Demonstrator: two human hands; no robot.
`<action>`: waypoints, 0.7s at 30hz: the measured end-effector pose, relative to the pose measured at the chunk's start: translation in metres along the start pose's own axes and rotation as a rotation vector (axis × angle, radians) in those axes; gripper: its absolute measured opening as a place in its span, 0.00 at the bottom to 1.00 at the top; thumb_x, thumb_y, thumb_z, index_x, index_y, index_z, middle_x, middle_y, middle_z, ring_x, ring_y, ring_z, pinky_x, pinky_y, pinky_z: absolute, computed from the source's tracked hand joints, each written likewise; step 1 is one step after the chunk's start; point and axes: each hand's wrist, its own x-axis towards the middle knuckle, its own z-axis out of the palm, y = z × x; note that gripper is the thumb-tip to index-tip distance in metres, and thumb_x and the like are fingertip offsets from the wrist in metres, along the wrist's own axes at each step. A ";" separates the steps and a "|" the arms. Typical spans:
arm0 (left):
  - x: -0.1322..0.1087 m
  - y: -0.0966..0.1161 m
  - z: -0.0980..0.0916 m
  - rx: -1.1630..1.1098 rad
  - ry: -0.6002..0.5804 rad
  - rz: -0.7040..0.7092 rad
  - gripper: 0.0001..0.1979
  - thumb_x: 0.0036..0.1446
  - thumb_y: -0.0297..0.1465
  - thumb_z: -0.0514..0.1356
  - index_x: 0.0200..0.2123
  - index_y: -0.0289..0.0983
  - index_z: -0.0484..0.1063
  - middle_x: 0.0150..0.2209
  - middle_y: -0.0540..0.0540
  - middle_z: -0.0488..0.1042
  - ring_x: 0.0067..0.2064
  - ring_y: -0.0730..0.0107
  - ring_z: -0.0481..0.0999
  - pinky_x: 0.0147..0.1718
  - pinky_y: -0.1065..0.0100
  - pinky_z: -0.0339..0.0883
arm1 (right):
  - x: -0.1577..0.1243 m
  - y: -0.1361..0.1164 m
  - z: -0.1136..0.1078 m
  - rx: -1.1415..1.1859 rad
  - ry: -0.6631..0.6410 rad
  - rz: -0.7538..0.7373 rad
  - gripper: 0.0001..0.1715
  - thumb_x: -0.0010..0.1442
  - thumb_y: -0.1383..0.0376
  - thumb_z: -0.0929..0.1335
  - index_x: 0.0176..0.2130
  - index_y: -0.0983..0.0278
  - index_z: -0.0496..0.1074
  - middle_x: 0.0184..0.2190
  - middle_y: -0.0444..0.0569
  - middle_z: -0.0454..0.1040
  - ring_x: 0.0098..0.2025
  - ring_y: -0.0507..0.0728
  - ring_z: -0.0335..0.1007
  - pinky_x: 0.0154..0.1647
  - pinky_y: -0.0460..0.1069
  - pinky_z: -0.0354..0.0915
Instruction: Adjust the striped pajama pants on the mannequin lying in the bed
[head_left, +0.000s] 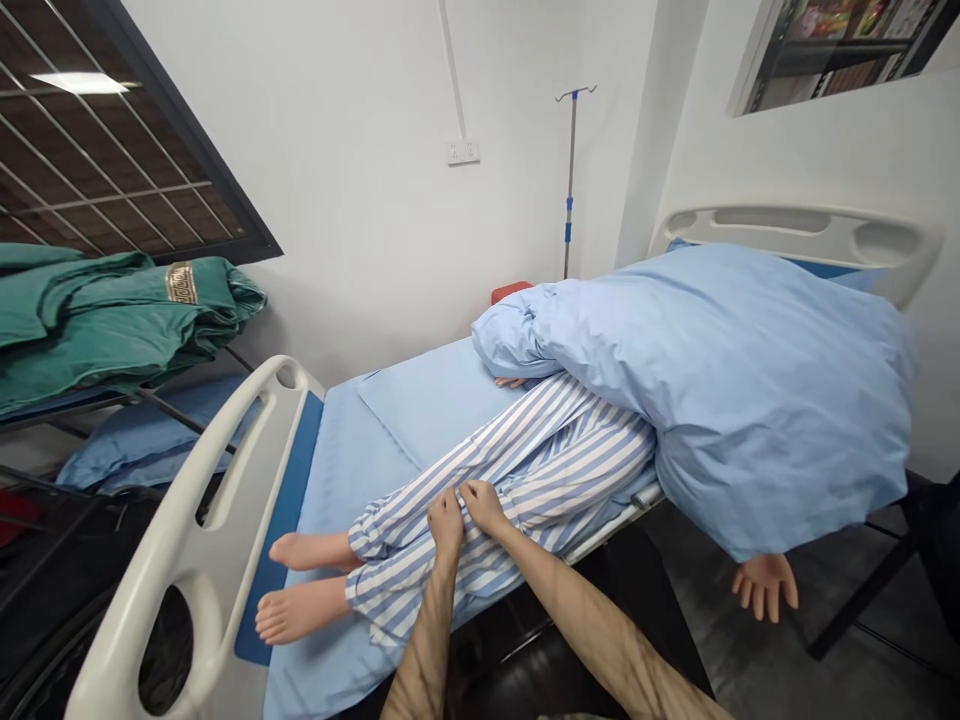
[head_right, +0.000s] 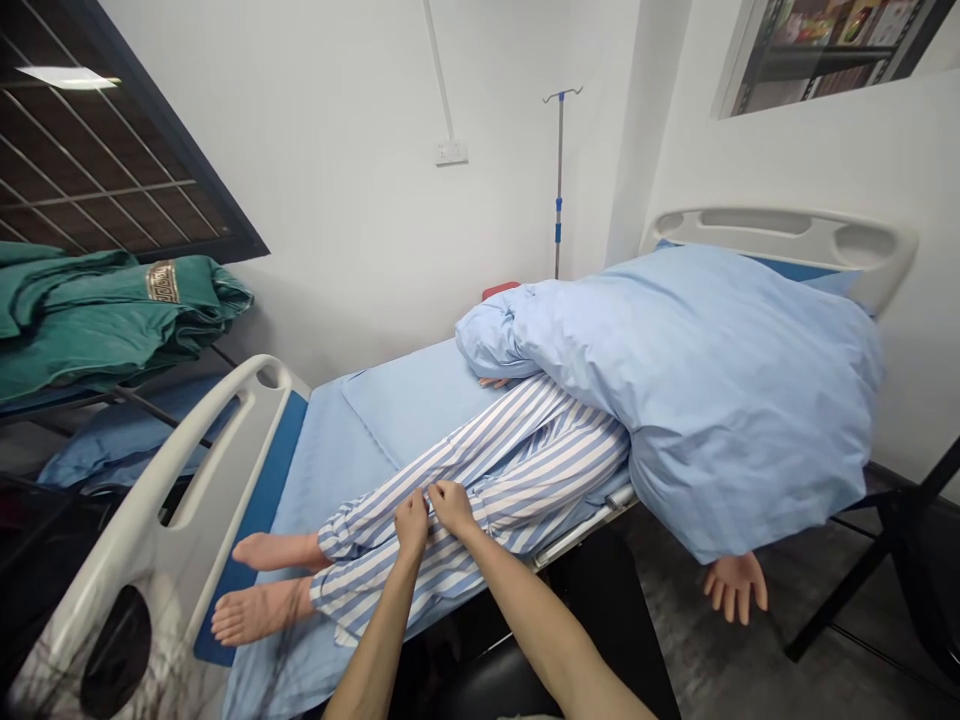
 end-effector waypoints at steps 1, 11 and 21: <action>0.002 0.006 0.001 -0.077 0.013 0.024 0.21 0.59 0.39 0.46 0.15 0.39 0.55 0.16 0.51 0.59 0.23 0.73 0.58 0.26 0.70 0.51 | 0.001 0.000 0.000 0.020 0.006 0.003 0.20 0.57 0.60 0.60 0.17 0.63 0.55 0.15 0.39 0.55 0.21 0.49 0.51 0.25 0.46 0.45; 0.003 0.019 0.012 -0.218 0.079 -0.003 0.22 0.61 0.39 0.46 0.16 0.39 0.56 0.16 0.52 0.59 0.22 0.74 0.59 0.26 0.71 0.55 | 0.002 0.002 -0.003 0.113 0.042 0.031 0.22 0.59 0.56 0.59 0.18 0.62 0.54 0.15 0.40 0.55 0.21 0.50 0.51 0.23 0.46 0.47; -0.010 0.003 0.024 0.251 -0.036 -0.018 0.19 0.64 0.35 0.47 0.28 0.37 0.73 0.31 0.43 0.76 0.31 0.69 0.68 0.30 0.70 0.50 | 0.000 -0.003 -0.004 0.043 0.076 0.074 0.22 0.60 0.57 0.58 0.18 0.62 0.54 0.16 0.41 0.57 0.22 0.50 0.51 0.25 0.47 0.48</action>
